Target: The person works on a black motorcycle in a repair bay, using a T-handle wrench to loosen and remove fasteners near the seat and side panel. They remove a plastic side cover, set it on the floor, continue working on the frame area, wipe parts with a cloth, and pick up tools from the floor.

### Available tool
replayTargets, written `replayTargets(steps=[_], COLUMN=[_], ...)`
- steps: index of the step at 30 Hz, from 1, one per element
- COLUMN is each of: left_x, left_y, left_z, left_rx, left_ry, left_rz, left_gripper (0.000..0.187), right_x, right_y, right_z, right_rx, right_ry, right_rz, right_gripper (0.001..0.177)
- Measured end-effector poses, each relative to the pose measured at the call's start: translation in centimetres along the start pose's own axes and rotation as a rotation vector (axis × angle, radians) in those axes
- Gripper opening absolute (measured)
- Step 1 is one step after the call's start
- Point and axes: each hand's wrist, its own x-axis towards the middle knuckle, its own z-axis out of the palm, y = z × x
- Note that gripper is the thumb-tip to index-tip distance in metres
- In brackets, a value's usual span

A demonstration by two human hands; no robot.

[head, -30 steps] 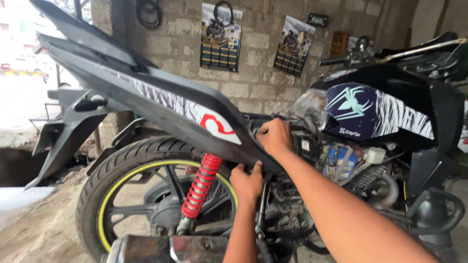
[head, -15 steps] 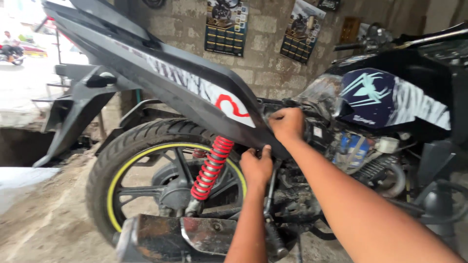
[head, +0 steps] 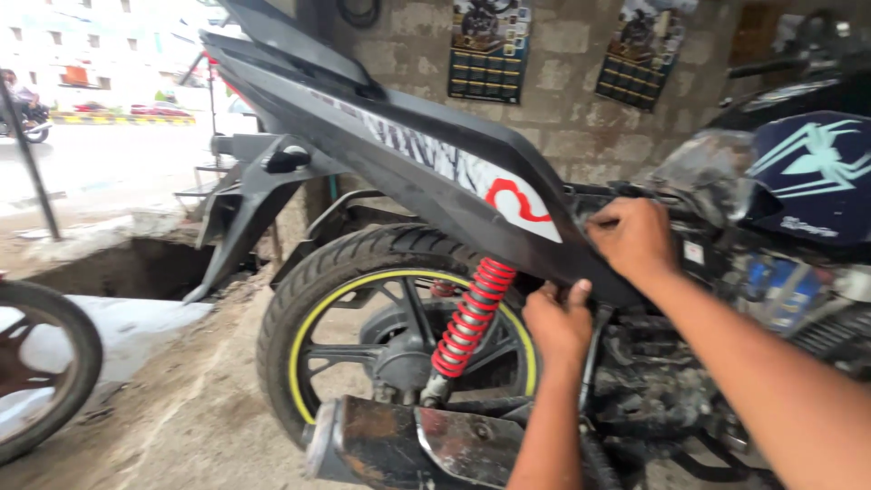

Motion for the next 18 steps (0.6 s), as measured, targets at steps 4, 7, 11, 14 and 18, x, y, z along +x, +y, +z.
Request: replayTargets(steps=[4, 7, 11, 14, 18], left_x=[-0.1, 0.7, 0.6, 0.8, 1.2], left_y=[0.5, -1.0, -2.6, -1.8, -2.2], left_z=[-0.3, -0.7, 0.8, 0.6, 0.4], left_rx=[0.06, 0.034, -0.031, 0.037, 0.075], left_ry=[0.02, 0.004, -0.011, -0.03, -0.04], left_rz=[-0.008, -0.011, 0.128, 0.105, 0.022], left_gripper=[0.031, 0.031, 0.029, 0.031, 0.031], right_x=[0.3, 0.2, 0.2, 0.2, -0.3], right_y=[-0.5, -0.4, -0.1, -0.7, -0.6], right_z=[0.2, 1.5, -0.2, -0.6, 0.3], right_rx=[-0.06, -0.04, -0.048, -0.075, 0.014], right_ry=[-0.071, -0.048, -0.07, -0.02, 0.016], right_rz=[0.059, 0.231, 0.126, 0.043, 0.034], right_gripper=[0.016, 0.018, 0.015, 0.014, 0.013])
